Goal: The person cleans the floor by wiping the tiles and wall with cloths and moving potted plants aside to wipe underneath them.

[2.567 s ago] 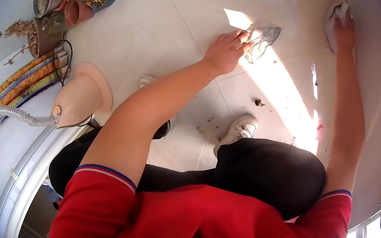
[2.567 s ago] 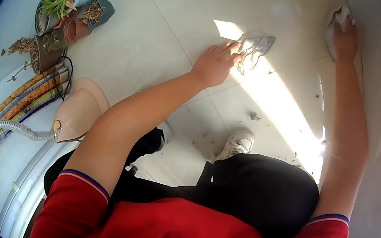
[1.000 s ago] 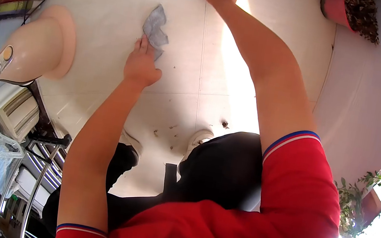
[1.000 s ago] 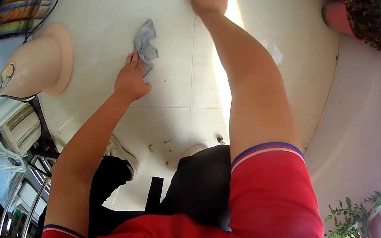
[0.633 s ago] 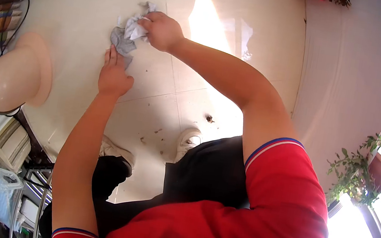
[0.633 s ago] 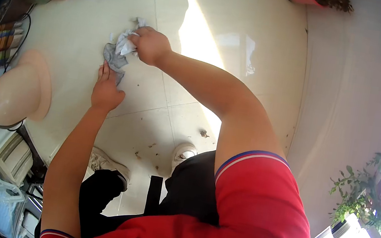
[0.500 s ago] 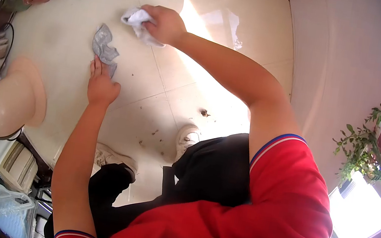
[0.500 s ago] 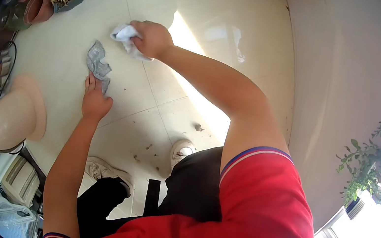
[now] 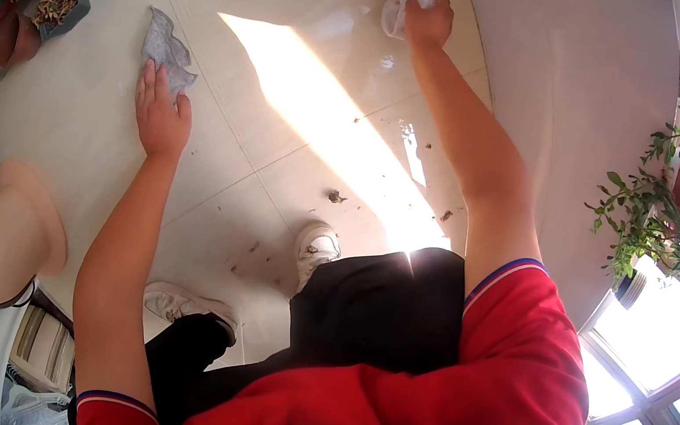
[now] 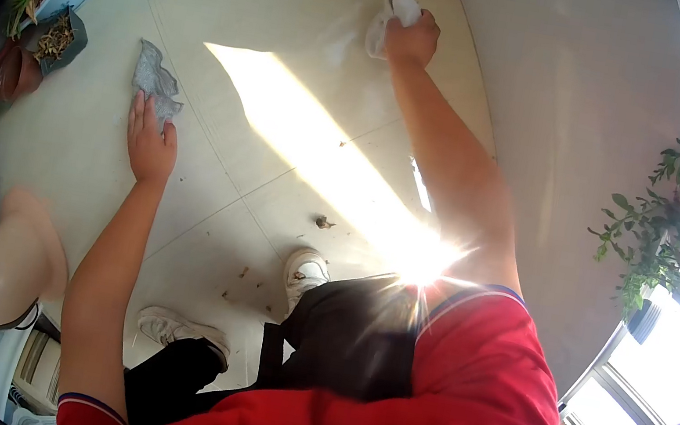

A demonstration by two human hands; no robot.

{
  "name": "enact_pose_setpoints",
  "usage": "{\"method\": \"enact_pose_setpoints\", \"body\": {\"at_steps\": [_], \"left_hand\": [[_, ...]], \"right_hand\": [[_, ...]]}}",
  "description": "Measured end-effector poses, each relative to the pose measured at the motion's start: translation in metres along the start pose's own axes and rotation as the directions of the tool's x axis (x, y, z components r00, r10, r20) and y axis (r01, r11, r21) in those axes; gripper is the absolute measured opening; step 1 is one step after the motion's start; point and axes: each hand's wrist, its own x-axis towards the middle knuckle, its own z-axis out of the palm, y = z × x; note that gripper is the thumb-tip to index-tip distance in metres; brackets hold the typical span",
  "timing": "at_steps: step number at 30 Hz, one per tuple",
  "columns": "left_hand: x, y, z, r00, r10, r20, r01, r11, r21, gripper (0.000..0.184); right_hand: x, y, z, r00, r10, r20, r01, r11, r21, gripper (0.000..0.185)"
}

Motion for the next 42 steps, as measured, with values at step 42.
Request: {"method": "enact_pose_setpoints", "body": {"at_steps": [42], "left_hand": [[0.021, 0.027, 0.030, 0.999, -0.046, 0.006, 0.045, 0.991, 0.129, 0.070]], "right_hand": [[-0.026, 0.137, -0.134, 0.976, 0.218, -0.013, -0.205, 0.895, -0.396, 0.029]]}}
